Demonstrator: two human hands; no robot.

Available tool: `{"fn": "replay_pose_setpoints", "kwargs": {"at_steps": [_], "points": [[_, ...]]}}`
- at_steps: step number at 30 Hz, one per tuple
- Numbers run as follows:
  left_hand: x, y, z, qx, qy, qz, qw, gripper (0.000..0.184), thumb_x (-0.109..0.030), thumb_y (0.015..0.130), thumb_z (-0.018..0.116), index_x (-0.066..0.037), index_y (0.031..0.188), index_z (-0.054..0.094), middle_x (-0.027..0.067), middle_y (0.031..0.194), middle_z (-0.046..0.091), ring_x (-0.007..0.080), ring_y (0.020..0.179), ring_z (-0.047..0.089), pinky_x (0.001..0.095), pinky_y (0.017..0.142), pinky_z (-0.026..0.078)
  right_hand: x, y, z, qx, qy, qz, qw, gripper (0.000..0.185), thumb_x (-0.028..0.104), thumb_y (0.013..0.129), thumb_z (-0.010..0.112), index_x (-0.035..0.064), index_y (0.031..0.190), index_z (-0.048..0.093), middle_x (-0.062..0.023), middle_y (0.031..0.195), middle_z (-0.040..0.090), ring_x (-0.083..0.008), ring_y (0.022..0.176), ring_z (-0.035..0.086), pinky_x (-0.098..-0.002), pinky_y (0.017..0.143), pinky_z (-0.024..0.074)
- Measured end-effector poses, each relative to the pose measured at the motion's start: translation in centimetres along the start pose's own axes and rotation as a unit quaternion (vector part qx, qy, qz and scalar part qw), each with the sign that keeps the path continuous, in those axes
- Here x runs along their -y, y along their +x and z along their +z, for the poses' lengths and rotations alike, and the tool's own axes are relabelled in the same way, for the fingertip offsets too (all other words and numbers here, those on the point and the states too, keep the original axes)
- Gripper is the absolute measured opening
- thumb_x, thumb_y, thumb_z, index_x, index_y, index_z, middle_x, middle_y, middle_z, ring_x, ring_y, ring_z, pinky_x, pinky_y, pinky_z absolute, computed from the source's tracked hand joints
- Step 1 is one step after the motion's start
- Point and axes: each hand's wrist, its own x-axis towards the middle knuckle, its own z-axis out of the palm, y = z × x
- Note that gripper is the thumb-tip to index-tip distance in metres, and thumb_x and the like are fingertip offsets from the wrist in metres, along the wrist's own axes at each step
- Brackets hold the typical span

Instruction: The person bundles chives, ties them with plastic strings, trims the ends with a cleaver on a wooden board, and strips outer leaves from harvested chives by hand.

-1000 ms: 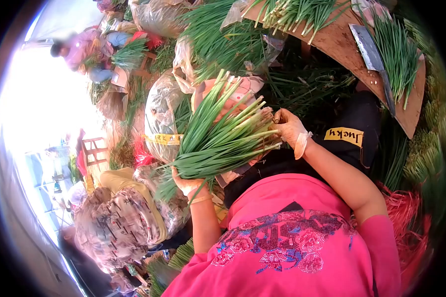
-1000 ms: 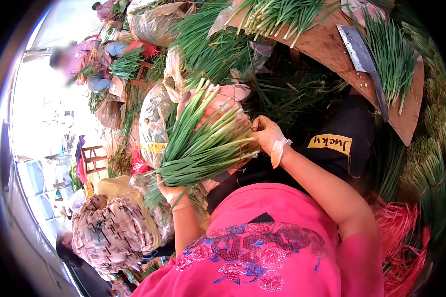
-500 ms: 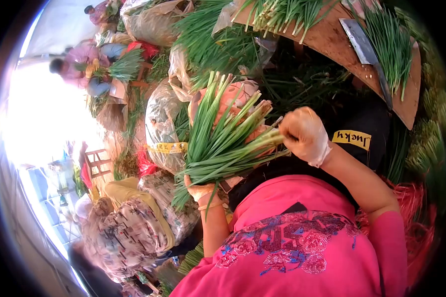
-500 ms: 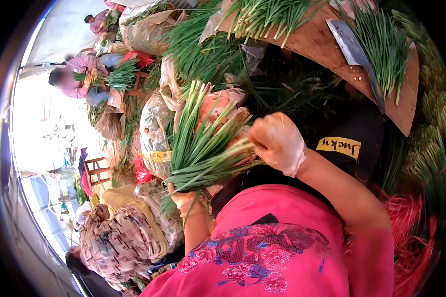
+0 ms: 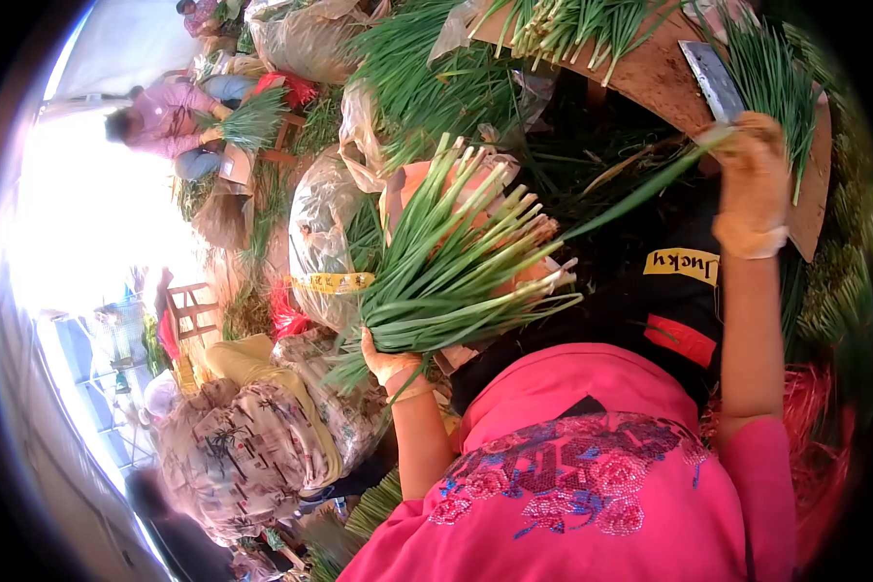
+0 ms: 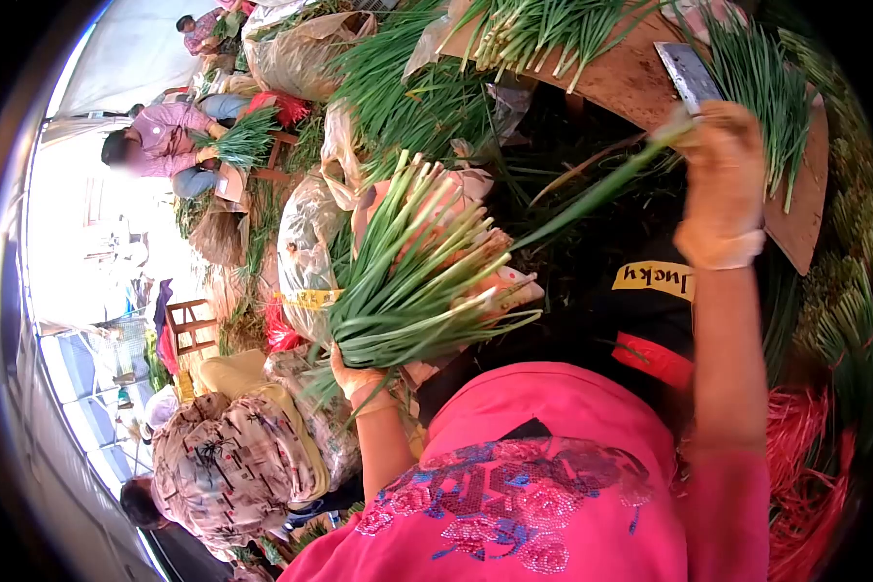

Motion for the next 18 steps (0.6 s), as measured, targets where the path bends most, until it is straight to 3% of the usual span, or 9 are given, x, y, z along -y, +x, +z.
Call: {"fn": "replay_pose_setpoints", "kwargs": {"at_steps": [2,5,7,8,10,12,15,16,18], "points": [[0.4,1.0,-1.1,0.023,-0.007,-0.003,1.000,0.051,-0.042,0.086,0.047,-0.007,0.123,0.053,0.0135,0.126,0.054,0.0353,0.112,0.051,0.0526,0.095,0.041,1.7,2.2,-3.2,-0.064,-0.021,-0.098,0.993,0.017,-0.001,0.084,0.053,0.0031,0.099,0.059,-0.0113,0.095,0.063,-0.0195,0.082,0.064,-0.0322,0.074,0.0553],[0.8,1.3,-0.9,0.053,0.028,0.002,0.998,0.049,-0.041,0.089,0.042,-0.006,0.122,0.054,0.0144,0.126,0.054,0.0354,0.112,0.052,0.0519,0.096,0.041,1.6,2.0,-5.3,0.080,-0.284,-0.058,0.954,0.016,0.002,0.085,0.055,0.0054,0.098,0.064,-0.0065,0.095,0.064,-0.0172,0.084,0.062,-0.0284,0.078,0.0519],[1.1,1.8,-0.8,0.066,-0.003,-0.016,0.998,0.047,-0.038,0.091,0.041,-0.006,0.122,0.054,0.0144,0.125,0.055,0.0356,0.112,0.052,0.0520,0.096,0.041,-1.2,0.2,-3.9,0.202,-0.506,-0.005,0.838,0.014,0.006,0.080,0.061,0.0056,0.093,0.066,-0.0086,0.093,0.064,-0.0204,0.088,0.061,-0.0297,0.083,0.0474],[1.2,2.1,-1.1,0.069,0.000,-0.017,0.997,0.047,-0.038,0.091,0.041,-0.006,0.123,0.054,0.0143,0.125,0.055,0.0357,0.112,0.052,0.0519,0.096,0.041,-2.7,-0.9,-3.0,0.280,-0.553,-0.075,0.781,0.017,0.013,0.078,0.063,0.0065,0.093,0.065,-0.0111,0.099,0.063,-0.0258,0.094,0.059,-0.0321,0.087,0.0460],[1.3,2.6,-1.9,0.064,0.017,-0.008,0.998,0.049,-0.039,0.090,0.041,-0.007,0.124,0.053,0.0139,0.124,0.055,0.0355,0.112,0.051,0.0519,0.096,0.041,-4.9,-3.7,-0.3,0.349,-0.508,-0.041,0.787,0.032,0.023,0.075,0.066,0.0086,0.104,0.063,-0.0133,0.114,0.057,-0.0300,0.109,0.052,-0.0362,0.097,0.0410],[1.1,2.1,-2.0,0.065,0.022,-0.007,0.998,0.051,-0.040,0.088,0.044,-0.006,0.125,0.052,0.0137,0.125,0.055,0.0345,0.113,0.051,0.0515,0.097,0.041,-4.4,-6.1,4.0,0.378,-0.377,0.182,0.826,0.046,0.024,0.072,0.069,0.0068,0.114,0.058,-0.0138,0.118,0.054,-0.0254,0.107,0.054,-0.0341,0.095,0.0428],[1.3,1.2,-1.6,0.068,0.021,0.000,0.997,0.053,-0.042,0.087,0.044,-0.007,0.126,0.051,0.0134,0.127,0.054,0.0344,0.114,0.051,0.0517,0.098,0.040,-6.4,-8.2,7.4,0.406,-0.296,0.330,0.799,0.047,0.006,0.066,0.067,0.0027,0.111,0.057,-0.0114,0.092,0.062,-0.0198,0.086,0.061,-0.0333,0.075,0.0506],[1.4,1.0,-1.4,0.068,0.018,0.003,0.998,0.054,-0.042,0.087,0.044,-0.007,0.127,0.051,0.0134,0.128,0.053,0.0346,0.114,0.051,0.0519,0.098,0.040,-6.8,-8.6,7.8,0.366,-0.187,0.401,0.819,0.038,0.012,0.068,0.070,0.0041,0.104,0.060,-0.0111,0.088,0.063,-0.0211,0.083,0.062,-0.0332,0.076,0.0497],[1.6,0.7,-1.0,0.040,0.025,0.001,0.999,0.052,-0.041,0.087,0.040,-0.007,0.126,0.052,0.0135,0.128,0.053,0.0346,0.114,0.050,0.0520,0.097,0.040,-7.1,-8.7,8.0,0.413,-0.213,0.318,0.826,0.029,0.019,0.071,0.072,0.0053,0.095,0.063,-0.0118,0.084,0.064,-0.0223,0.081,0.063,-0.0342,0.075,0.0488]]}}
